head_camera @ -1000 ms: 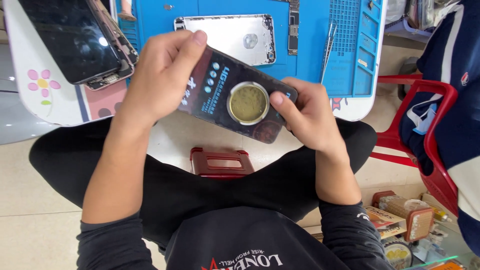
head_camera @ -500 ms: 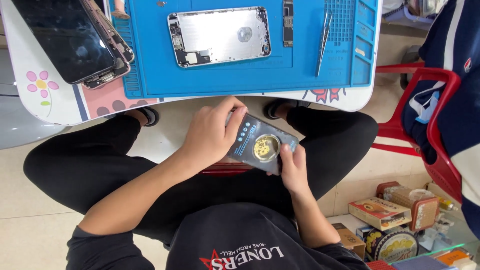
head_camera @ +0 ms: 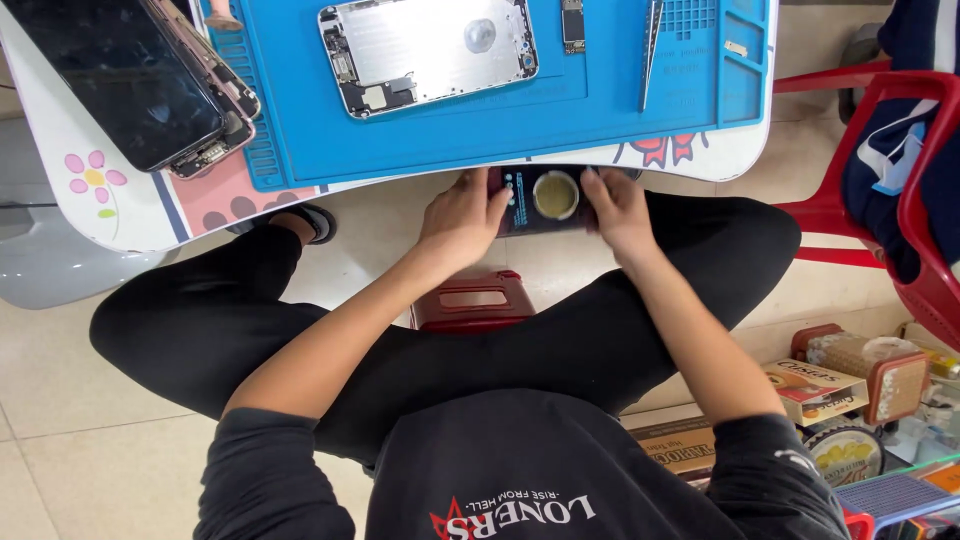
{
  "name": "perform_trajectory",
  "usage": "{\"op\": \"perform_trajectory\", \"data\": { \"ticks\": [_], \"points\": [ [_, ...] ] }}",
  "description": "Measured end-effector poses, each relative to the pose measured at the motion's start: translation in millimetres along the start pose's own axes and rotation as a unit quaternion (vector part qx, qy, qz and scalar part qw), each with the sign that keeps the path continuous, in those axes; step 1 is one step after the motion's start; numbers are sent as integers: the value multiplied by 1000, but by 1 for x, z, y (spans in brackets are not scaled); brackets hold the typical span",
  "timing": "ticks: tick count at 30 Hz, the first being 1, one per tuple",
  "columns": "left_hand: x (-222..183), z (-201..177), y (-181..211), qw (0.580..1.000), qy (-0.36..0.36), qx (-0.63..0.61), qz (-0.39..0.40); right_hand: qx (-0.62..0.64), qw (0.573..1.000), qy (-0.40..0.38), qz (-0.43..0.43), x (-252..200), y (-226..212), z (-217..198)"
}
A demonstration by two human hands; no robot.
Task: Sorting and organizing tiny screws from a metal tray using tweezers on a mobile repair workbench.
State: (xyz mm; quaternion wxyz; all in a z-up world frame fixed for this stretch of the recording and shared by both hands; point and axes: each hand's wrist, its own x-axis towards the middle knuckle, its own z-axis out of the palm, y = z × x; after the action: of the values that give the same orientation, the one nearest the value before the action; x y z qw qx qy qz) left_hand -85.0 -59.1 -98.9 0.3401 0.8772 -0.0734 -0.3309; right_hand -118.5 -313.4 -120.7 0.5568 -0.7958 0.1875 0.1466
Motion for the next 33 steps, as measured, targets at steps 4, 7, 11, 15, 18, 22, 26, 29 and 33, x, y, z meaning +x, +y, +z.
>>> {"op": "perform_trajectory", "data": {
  "ticks": [4,7,11,15,18,22,26,29,33],
  "points": [
    [-41,-14,12,958,173,188,128,-48,999,-16,-9,0,1,-4],
    [-70,-46,37,963,105,136,207,-93,995,-28,-25,2,-2,-6],
    [-83,-94,52,866,312,99,379,-136,988,-47,-49,6,-6,7],
    [-65,-147,37,828,393,246,315,-185,978,-52,-74,10,-15,10],
    [-70,-160,40,856,353,253,280,-220,970,-57,-85,10,-15,15],
    [-54,-157,40,849,325,288,300,-273,955,-65,-96,7,-24,15],
    [-46,-169,47,878,287,231,305,-326,937,-76,-98,6,-42,16],
    [-40,-183,51,889,262,205,316,-370,919,-77,-110,16,-65,11],
    [-34,-188,55,887,245,220,324,-417,896,-95,-124,7,-80,22]
  ]
}}
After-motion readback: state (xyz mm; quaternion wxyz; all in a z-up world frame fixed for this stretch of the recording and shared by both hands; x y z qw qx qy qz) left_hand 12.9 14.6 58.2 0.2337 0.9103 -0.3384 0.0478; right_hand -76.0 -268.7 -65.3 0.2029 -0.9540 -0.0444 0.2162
